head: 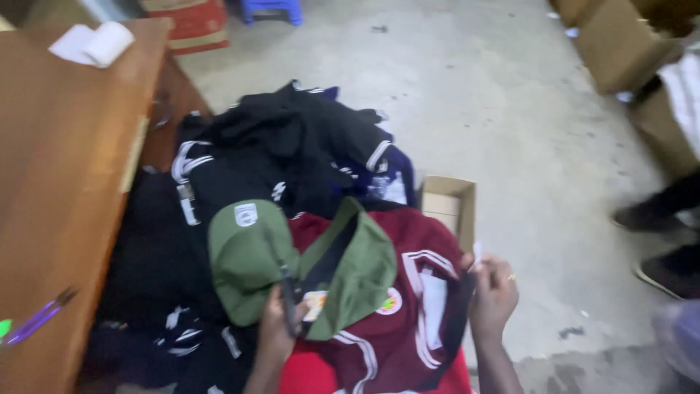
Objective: Trimming excess threads with scissors and inserting paper liners into caps as part of a finishing process.
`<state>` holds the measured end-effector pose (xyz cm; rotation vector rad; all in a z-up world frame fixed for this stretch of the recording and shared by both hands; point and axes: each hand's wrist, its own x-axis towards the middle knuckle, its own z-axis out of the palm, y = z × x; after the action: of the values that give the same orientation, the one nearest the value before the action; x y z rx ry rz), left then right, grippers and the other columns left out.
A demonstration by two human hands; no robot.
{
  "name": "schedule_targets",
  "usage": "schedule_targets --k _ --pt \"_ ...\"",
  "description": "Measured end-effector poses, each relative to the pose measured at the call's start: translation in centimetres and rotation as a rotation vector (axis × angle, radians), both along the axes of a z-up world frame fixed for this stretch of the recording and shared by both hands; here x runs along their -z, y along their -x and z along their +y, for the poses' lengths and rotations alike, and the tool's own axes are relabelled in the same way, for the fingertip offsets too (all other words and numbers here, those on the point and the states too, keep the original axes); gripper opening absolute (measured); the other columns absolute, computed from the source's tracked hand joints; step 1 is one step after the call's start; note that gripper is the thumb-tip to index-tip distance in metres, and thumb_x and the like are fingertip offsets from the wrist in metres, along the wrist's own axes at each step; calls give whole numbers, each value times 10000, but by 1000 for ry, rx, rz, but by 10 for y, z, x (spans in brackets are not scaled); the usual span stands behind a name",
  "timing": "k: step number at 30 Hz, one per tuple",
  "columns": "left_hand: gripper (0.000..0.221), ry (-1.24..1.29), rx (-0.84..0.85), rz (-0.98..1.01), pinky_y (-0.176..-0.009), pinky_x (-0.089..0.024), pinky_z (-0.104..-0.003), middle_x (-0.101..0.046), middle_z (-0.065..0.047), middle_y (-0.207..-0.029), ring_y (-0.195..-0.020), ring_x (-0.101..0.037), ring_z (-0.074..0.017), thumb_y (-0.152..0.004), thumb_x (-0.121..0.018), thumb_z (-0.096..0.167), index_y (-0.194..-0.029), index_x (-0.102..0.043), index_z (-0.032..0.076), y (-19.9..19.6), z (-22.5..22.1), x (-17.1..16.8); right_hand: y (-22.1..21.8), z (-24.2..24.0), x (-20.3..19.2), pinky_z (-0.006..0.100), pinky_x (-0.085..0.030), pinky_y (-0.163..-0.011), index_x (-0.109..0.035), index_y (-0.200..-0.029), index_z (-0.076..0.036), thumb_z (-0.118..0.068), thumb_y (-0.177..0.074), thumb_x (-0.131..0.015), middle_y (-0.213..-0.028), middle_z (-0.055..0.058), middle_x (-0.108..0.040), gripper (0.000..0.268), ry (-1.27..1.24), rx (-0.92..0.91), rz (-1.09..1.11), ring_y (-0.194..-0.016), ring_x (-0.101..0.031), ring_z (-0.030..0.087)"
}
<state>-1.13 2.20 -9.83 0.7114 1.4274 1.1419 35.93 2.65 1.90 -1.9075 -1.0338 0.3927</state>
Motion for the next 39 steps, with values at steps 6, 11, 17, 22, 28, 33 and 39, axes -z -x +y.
schedule_targets --k 6,11,17,22,28,33,39 --pt "520 2 -61 -191 -895 -578 -428 -665 -209 -1051 -954 -685 -301 -722 -813 -122 -1202 -633 -33 9 4 10 -207 28 315 381 -510 -762 -839 -921 -79 -357 -824 -693 -857 102 -796 329 258 238 246 -838 -712 202" --pt "507 204 -32 223 -421 -375 -334 -596 -134 -634 -470 -477 -176 -672 -946 83 -1114 -707 19 9 1 -7 -215 91 463 453 -526 -706 -750 -748 -9 -320 -874 -531 -822 234 -751 401 623 -75 -161 -852 -759 389" --pt "510 154 -133 72 -619 -589 -465 -715 -225 -850 -684 -685 -321 -702 -871 -69 -1161 -659 -12 21 -9 31 -211 102 484 520 -502 -1009 -761 -1133 -60 -265 -919 -487 -1239 265 -732 403 617 99 48 -1184 -664 474" --pt "658 99 -123 -213 -619 -541 -415 -688 -218 -1152 -770 -682 -311 -729 -803 -94 -1332 -578 44 -16 -2 -26 -182 79 355 351 -522 -534 -811 -1054 -140 -277 -1081 -513 -866 75 -745 329 88 164 247 -662 -703 218" --pt "486 -98 13 -547 -824 -617 -457 -763 -277 -1075 -910 -760 -367 -738 -758 -28 -1210 -680 -118 -47 -9 -113 -51 30 62 341 -483 -1021 -692 -1263 -57 -181 -968 -749 -1167 102 -682 325 -237 -274 37 -1114 -626 207" --pt "404 -56 84 -683 -779 -637 -439 -793 -264 -996 -855 -785 -344 -801 -749 -9 -1190 -706 -106 -51 -32 -134 54 4 -14 615 2 -1251 -521 -1598 -241 -671 -801 -829 -1753 162 -267 957 -288 -1403 -368 -1635 -146 383" --pt "302 -196 160 -850 -781 -596 -380 -720 -277 -1231 -930 -745 -278 -973 -752 246 -1154 -580 77 -19 -40 -115 76 28 75 333 -597 -743 -810 -956 -232 -289 -987 -642 -972 -10 -846 180 -162 -1522 -270 -866 -834 178"
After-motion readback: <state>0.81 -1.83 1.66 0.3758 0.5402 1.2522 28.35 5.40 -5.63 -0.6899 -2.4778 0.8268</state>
